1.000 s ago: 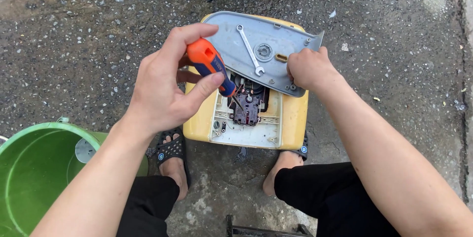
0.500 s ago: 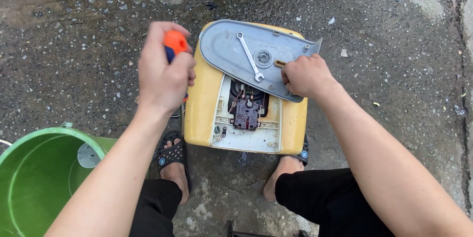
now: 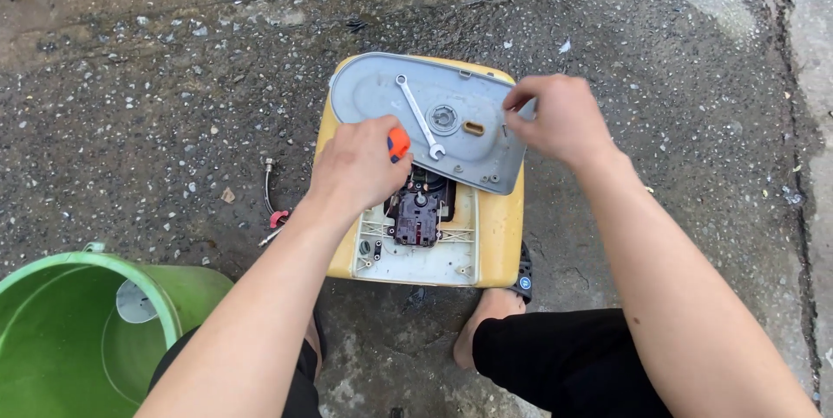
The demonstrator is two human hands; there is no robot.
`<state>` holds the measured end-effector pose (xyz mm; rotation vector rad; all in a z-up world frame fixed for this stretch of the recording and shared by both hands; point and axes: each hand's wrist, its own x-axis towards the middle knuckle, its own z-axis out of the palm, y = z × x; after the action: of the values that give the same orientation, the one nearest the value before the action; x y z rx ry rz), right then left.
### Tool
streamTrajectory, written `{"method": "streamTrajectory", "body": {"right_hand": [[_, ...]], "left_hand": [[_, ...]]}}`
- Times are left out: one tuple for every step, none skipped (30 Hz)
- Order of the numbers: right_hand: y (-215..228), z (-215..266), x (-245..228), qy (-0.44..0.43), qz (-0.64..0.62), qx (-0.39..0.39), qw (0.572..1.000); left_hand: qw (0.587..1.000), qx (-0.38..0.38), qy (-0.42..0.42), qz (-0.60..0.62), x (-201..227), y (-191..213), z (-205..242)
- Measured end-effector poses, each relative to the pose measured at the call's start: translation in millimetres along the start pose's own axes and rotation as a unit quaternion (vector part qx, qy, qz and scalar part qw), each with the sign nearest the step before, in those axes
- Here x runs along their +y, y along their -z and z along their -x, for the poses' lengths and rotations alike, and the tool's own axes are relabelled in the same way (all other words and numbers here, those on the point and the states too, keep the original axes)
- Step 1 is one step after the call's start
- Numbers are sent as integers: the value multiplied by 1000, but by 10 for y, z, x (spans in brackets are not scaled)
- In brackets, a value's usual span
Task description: Reassembling a small appliance by fastening internal components with a screwdriver and fitting the outer casing.
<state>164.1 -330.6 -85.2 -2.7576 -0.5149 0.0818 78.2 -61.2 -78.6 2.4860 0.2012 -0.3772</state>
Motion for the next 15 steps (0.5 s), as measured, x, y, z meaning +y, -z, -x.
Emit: {"method": "streamTrajectory", "body": {"right_hand": [[-20, -11, 154, -1, 0, 0, 1000], [-41, -22, 310, -20, -46, 73, 996], [-71, -11, 468, -41, -92, 143, 985], [-78, 52, 527, -44, -91, 141, 985], [-71, 84, 589, -57, -136, 197, 969], [-62, 119, 652, -71, -179, 253, 948], [-72, 135, 652, -72, -179, 252, 948], [-80, 149, 653, -67, -181, 259, 946], [-78, 145, 658, -62, -183, 269, 944], [-89, 137, 644, -64, -182, 271, 943], [-105, 158, 634, -46, -185, 241, 951], [-124, 181, 625, -28, -188, 212, 959], [-121, 191, 601, -32, -186, 210, 959], [-119, 197, 573, -28, -178, 185, 966], [-122, 157, 526, -19, -171, 162, 972]], "left_hand": [[1000, 0, -1, 0, 20, -62, -43], [999, 2, -28, -19, 40, -126, -86], [998, 1, -54, -38, 56, -204, -117], [998, -2, -54, -38, 85, -293, -131], [995, -5, -85, -50, 125, -366, -170], [991, -7, -115, -62, 166, -439, -207], [991, -9, -116, -61, 237, -468, -206], [990, -24, -122, -60, 308, -497, -206], [989, -38, -131, -59, 391, -510, -231], [988, -39, -134, -60, 406, -558, -278], [988, -50, -129, -71, 420, -628, -303], [987, -60, -124, -82, 432, -701, -326], [987, -64, -126, -80, 446, -755, -348], [987, -65, -119, -89, 458, -806, -370], [987, -61, -113, -101, 453, -826, -413]]}}
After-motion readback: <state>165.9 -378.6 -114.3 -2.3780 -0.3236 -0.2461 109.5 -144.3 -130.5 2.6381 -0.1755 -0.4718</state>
